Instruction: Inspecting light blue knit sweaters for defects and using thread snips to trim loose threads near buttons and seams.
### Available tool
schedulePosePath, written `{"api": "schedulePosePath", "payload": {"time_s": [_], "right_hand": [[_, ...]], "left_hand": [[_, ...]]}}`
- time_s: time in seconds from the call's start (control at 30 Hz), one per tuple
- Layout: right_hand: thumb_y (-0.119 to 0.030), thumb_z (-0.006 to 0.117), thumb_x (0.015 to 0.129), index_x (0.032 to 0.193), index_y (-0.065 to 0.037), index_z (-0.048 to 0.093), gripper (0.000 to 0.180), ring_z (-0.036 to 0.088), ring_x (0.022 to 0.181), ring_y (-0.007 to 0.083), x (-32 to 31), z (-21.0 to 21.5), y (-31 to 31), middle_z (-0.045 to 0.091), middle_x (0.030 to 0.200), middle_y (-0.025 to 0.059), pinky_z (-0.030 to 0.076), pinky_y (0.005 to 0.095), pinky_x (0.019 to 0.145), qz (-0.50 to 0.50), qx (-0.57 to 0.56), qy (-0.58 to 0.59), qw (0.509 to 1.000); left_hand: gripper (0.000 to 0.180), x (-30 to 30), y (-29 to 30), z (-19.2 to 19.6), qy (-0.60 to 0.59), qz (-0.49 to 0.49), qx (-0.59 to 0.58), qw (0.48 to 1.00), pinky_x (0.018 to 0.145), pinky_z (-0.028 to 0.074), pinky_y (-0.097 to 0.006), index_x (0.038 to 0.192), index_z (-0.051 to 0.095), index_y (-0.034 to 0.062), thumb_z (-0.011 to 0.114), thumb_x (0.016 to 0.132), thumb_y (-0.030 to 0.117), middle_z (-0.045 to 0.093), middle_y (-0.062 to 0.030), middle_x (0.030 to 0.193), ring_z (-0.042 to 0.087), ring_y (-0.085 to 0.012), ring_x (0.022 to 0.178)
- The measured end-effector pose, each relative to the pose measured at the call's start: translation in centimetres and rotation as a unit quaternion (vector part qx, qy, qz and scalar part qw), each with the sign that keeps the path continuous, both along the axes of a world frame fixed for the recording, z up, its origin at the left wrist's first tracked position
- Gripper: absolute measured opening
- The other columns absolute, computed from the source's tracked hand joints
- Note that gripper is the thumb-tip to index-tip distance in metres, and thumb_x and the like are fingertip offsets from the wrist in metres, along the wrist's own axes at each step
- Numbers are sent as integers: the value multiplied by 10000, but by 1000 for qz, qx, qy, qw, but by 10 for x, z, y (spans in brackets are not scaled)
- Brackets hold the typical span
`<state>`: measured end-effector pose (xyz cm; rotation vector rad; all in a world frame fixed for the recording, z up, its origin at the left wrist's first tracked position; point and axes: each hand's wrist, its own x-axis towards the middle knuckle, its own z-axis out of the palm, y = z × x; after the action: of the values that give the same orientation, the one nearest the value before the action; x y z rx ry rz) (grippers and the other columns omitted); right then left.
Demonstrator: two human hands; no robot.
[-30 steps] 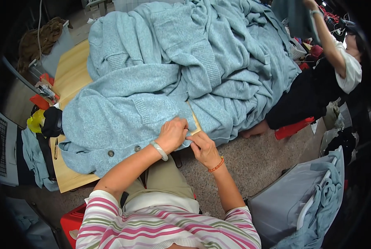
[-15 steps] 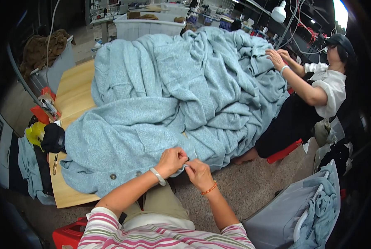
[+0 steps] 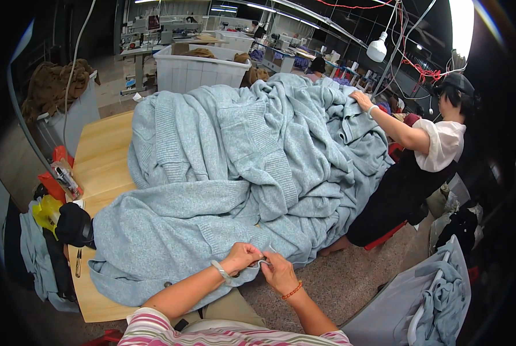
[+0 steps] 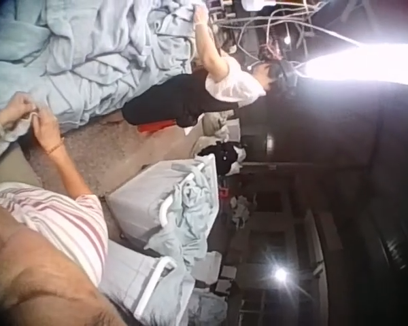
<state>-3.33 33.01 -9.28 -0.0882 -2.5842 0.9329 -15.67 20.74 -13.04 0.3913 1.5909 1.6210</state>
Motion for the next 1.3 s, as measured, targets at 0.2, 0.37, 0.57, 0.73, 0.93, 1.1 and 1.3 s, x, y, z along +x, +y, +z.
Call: {"api": "schedulePosePath", "payload": {"time_s": [0.2, 0.37, 0.57, 0.73, 0.93, 1.1, 1.3], "right_hand": [[-91, 664, 803, 1094, -18, 622, 302, 618, 704, 334, 3, 9, 4, 600, 823, 165, 508, 408, 630, 24, 9, -47, 999], [-37, 657, 804, 1066, 23, 640, 269, 613, 624, 256, 7, 8, 5, 611, 773, 156, 486, 343, 592, 57, -9, -23, 998], [107, 523, 873, 1171, 40, 619, 321, 626, 692, 112, 16, 6, 11, 598, 826, 65, 516, 244, 621, 88, -109, -83, 987], [110, 530, 851, 1037, 58, 669, 238, 677, 672, 151, 15, 7, 4, 647, 806, 111, 537, 242, 615, 57, -235, -57, 969], [19, 625, 864, 957, 82, 662, 119, 685, 690, 124, 16, 11, -8, 662, 824, 80, 553, 231, 602, 74, -303, -126, 942], [-169, 720, 859, 797, -29, 664, 163, 501, 547, 28, 17, 35, 2, 609, 671, -40, 389, 201, 472, -32, -218, -82, 972], [-109, 640, 926, 1042, 6, 632, 164, 611, 717, 89, 28, 3, 99, 648, 901, 48, 517, 223, 626, -164, -306, 78, 934]], "left_hand": [[417, 8, -22, 13, 110, -110, 36, 987, 737, 495, -228, 1116, 632, -16, 785, 785, 187, 643, -54, 958, 579, -87, 844], [191, 30, -31, 31, 401, -2, -34, 915, 751, 502, -436, 949, 660, -2, 597, 811, 113, 644, -201, 897, 627, -386, 822], [148, 32, -31, 27, 458, 9, -43, 888, 726, 500, -431, 932, 659, -15, 613, 822, 73, 637, -212, 887, 621, -399, 829], [136, 28, -40, 41, 434, -17, -13, 901, 682, 486, -372, 907, 657, -9, 589, 800, 41, 627, -172, 838, 623, -331, 763], [132, 35, -59, 45, 404, -16, -23, 914, 658, 473, -348, 899, 655, -8, 626, 801, 76, 613, -140, 796, 608, -271, 708], [367, 62, -101, 57, 539, 86, -21, 838, 857, 445, -393, 1106, 596, 40, 723, 777, 140, 596, -140, 1086, 568, -310, 1007], [581, 88, -265, 73, 578, 342, -360, 647, 996, 351, -481, 1272, 504, 49, 729, 755, 188, 466, -203, 1270, 435, -372, 1204]]}}
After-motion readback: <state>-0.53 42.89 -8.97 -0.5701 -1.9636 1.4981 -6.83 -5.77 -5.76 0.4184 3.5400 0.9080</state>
